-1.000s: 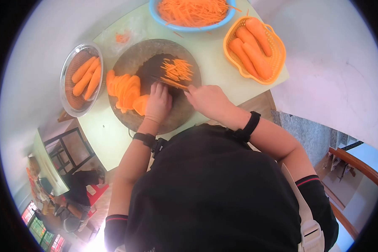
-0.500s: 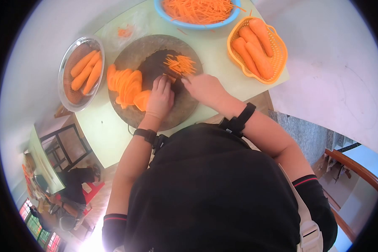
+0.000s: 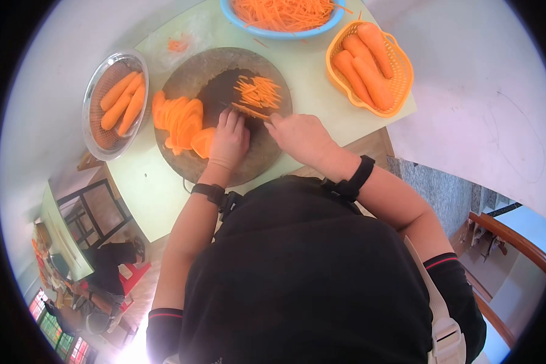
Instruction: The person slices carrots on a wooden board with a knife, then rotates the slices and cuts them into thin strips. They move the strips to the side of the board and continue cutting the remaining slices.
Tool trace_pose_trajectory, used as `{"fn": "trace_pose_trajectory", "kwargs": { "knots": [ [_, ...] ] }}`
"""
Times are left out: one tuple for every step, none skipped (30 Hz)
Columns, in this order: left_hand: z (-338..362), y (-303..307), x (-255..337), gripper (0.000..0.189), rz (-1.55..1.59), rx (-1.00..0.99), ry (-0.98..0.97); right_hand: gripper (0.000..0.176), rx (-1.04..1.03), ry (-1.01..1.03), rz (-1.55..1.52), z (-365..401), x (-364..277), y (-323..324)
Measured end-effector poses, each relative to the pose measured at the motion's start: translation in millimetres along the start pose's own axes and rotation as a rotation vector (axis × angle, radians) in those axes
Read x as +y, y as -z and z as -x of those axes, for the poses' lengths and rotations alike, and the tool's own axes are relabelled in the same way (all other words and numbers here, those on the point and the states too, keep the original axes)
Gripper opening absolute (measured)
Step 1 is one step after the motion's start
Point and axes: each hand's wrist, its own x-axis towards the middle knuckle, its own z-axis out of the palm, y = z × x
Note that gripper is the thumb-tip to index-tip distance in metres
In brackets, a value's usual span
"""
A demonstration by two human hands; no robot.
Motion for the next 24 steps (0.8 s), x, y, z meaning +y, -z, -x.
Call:
{"fn": "trace_pose_trajectory", "kwargs": {
  "knots": [
    [0.0, -0.4, -0.1, 0.038, 0.001, 0.000, 0.001, 0.027, 0.013, 0.013, -0.003, 0.6, -0.2, -0.5],
    [0.1, -0.6, -0.3, 0.037, 0.007, -0.002, 0.003, 0.027, 0.011, 0.013, -0.002, 0.6, -0.7, -0.5],
    [0.2, -0.4, -0.5, 0.037, 0.012, -0.003, 0.006, 0.026, 0.016, 0.013, -0.013, 0.3, -1.7, -0.4],
    [0.6, -0.2, -0.3, 0.037, 0.013, -0.004, 0.010, 0.025, 0.020, 0.013, -0.023, -0.1, -2.8, -0.7],
    [0.8, -0.3, 0.0, 0.037, 0.009, -0.001, 0.012, 0.025, 0.016, 0.014, -0.023, -1.3, -2.6, -3.4],
    [0.6, -0.1, 0.1, 0.038, 0.005, 0.003, 0.013, 0.025, 0.065, 0.026, -0.035, -3.3, -1.3, -8.1],
    [0.2, 0.4, 0.0, 0.038, 0.006, 0.001, 0.014, 0.025, 0.115, 0.036, -0.047, -5.5, -0.3, -12.1],
    [-0.7, 1.1, 0.0, 0.038, 0.007, 0.003, 0.008, 0.025, 0.113, 0.034, -0.046, -8.3, -0.3, -14.9],
    [-1.5, 1.3, 0.1, 0.038, 0.007, 0.006, 0.001, 0.026, 0.116, 0.029, -0.055, -12.1, -1.0, -17.4],
    [-1.9, 1.0, 0.2, 0.038, 0.007, 0.007, 0.003, 0.027, 0.118, 0.025, -0.065, -15.2, -1.4, -18.6],
    [-2.0, 1.2, 0.3, 0.038, 0.017, 0.014, 0.000, 0.027, 0.117, 0.027, -0.064, -17.0, -1.8, -18.4],
    [-2.0, 1.7, 0.4, 0.038, 0.025, 0.021, -0.003, 0.029, 0.102, -0.012, -0.062, -18.9, -2.2, -17.7],
    [-2.1, 2.0, 0.6, 0.038, 0.023, 0.023, -0.003, 0.031, 0.088, -0.051, -0.061, -21.2, -1.8, -16.9],
    [-2.2, 1.9, 1.2, 0.037, 0.047, 0.024, 0.009, 0.031, 0.090, -0.050, -0.061, -24.7, 3.1, -17.6],
    [-2.3, 1.6, 1.5, 0.036, 0.072, 0.025, 0.022, 0.032, 0.096, -0.090, -0.151, -28.1, 9.6, -16.8],
    [-1.8, 1.1, 1.5, 0.036, 0.072, 0.026, 0.021, 0.034, 0.102, -0.131, -0.241, -28.2, 14.6, -16.2],
    [-1.2, 0.7, 1.2, 0.037, 0.085, 0.037, 0.022, 0.034, 0.104, -0.130, -0.240, -24.6, 18.1, -16.0],
    [-1.4, 1.5, 1.1, 0.037, 0.098, 0.047, 0.022, 0.035, 0.087, -0.131, -0.226, -19.9, 17.2, -10.0],
    [-1.3, 2.3, 0.7, 0.037, 0.096, 0.047, 0.022, 0.035, 0.070, -0.134, -0.213, -16.0, 14.9, -5.6],
    [-1.0, 2.8, 1.1, 0.038, 0.099, 0.051, 0.021, 0.035, 0.070, -0.135, -0.213, -11.9, 11.9, -3.5],
    [-1.0, 3.0, 2.2, 0.038, 0.102, 0.054, 0.020, 0.036, 0.044, -0.099, -0.164, -7.0, 9.2, -1.8],
    [-0.9, 2.4, 2.6, 0.038, 0.104, 0.053, 0.019, 0.036, 0.018, -0.063, -0.116, -3.2, 7.0, -0.6],
    [-0.9, 2.1, 2.6, 0.038, 0.096, 0.052, 0.016, 0.036, 0.018, -0.065, -0.117, -0.4, 5.1, 0.0],
    [-1.1, 2.2, 2.2, 0.038, 0.087, 0.053, 0.013, 0.035, 0.020, -0.050, -0.076, 1.5, 2.8, 0.3]
  ]
}}
